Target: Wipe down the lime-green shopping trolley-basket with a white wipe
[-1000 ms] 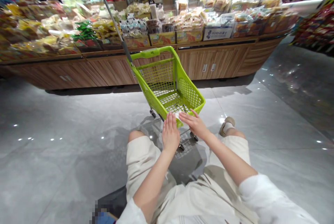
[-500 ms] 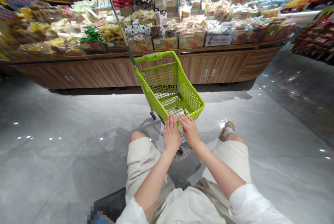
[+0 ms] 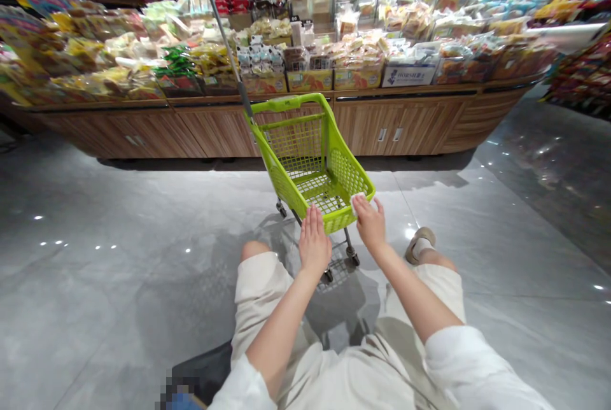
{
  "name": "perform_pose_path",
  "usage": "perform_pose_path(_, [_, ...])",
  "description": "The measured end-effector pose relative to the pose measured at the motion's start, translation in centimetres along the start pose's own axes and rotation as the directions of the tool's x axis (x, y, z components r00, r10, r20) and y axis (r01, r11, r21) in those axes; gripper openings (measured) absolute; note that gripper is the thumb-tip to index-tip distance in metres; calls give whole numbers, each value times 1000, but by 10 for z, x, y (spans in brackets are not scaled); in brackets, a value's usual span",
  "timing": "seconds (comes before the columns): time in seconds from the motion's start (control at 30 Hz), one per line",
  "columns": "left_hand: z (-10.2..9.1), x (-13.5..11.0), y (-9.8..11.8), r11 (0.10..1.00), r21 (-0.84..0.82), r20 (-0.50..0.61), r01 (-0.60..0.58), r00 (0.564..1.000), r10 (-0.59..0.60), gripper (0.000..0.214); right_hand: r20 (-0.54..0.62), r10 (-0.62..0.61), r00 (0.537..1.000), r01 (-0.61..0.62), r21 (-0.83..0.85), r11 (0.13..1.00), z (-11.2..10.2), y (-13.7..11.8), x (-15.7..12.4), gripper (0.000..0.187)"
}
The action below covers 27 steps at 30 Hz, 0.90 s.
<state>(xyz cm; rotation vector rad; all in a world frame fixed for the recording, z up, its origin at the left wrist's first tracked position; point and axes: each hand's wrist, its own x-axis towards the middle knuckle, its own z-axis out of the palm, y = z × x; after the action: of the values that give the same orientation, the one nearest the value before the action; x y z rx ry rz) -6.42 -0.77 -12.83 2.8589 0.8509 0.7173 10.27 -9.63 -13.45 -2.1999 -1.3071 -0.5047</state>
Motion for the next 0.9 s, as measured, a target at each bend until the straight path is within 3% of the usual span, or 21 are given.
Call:
perform_pose_path(0.1, [3, -1, -2, 1000, 17, 10, 20, 1000, -20, 77, 46, -152, 987, 147, 103, 984, 15, -63, -9, 61])
perform_pose_path(0.17, [3, -2, -6, 999, 36, 5, 21, 1000, -21, 76, 56, -233, 971, 223, 149, 963, 18, -75, -10, 62])
perform_pose_path(0.23, [3, -3, -10, 999, 49, -3, 7, 1000, -7, 77, 63, -321, 945, 308, 165, 937, 14, -56, -8, 65])
perform_pose_path(0.33, [0, -4, -14, 998, 62, -9, -21, 1000, 21, 75, 61, -358, 932, 350, 116, 930, 0, 11, 1, 68])
perform_pose_path(0.43, [-2, -4, -12, 998, 59, -6, -30, 1000, 30, 76, 12, -177, 984, 177, -4, 984, -15, 68, 10, 66])
perform_pose_path(0.5, [-1, -3, -8, 998, 52, -1, -30, 1000, 30, 77, -9, -63, 998, 63, -47, 997, -17, 75, 10, 64])
perform_pose_path(0.6, [2, -4, 1, 998, 53, -5, -14, 1000, 14, 78, -18, -25, 1000, 25, -21, 999, -8, 31, -1, 62])
perform_pose_path(0.7, [6, -7, 5, 998, 63, -9, 1, 1000, 0, 78, 15, -162, 987, 160, 90, 983, 8, -36, -16, 66])
perform_pose_path(0.77, [8, -10, 3, 997, 71, -10, 6, 1000, -5, 77, 21, -242, 970, 236, 157, 959, 13, -61, -24, 67])
perform_pose_path(0.83, [9, -12, -1, 997, 78, -14, 1, 1000, 0, 78, 26, -334, 942, 324, 189, 927, 12, -54, -25, 67])
perform_pose_path(0.9, [7, -14, -5, 996, 82, -13, -24, 1000, 25, 79, 37, -418, 908, 405, 177, 897, 5, -19, -22, 68])
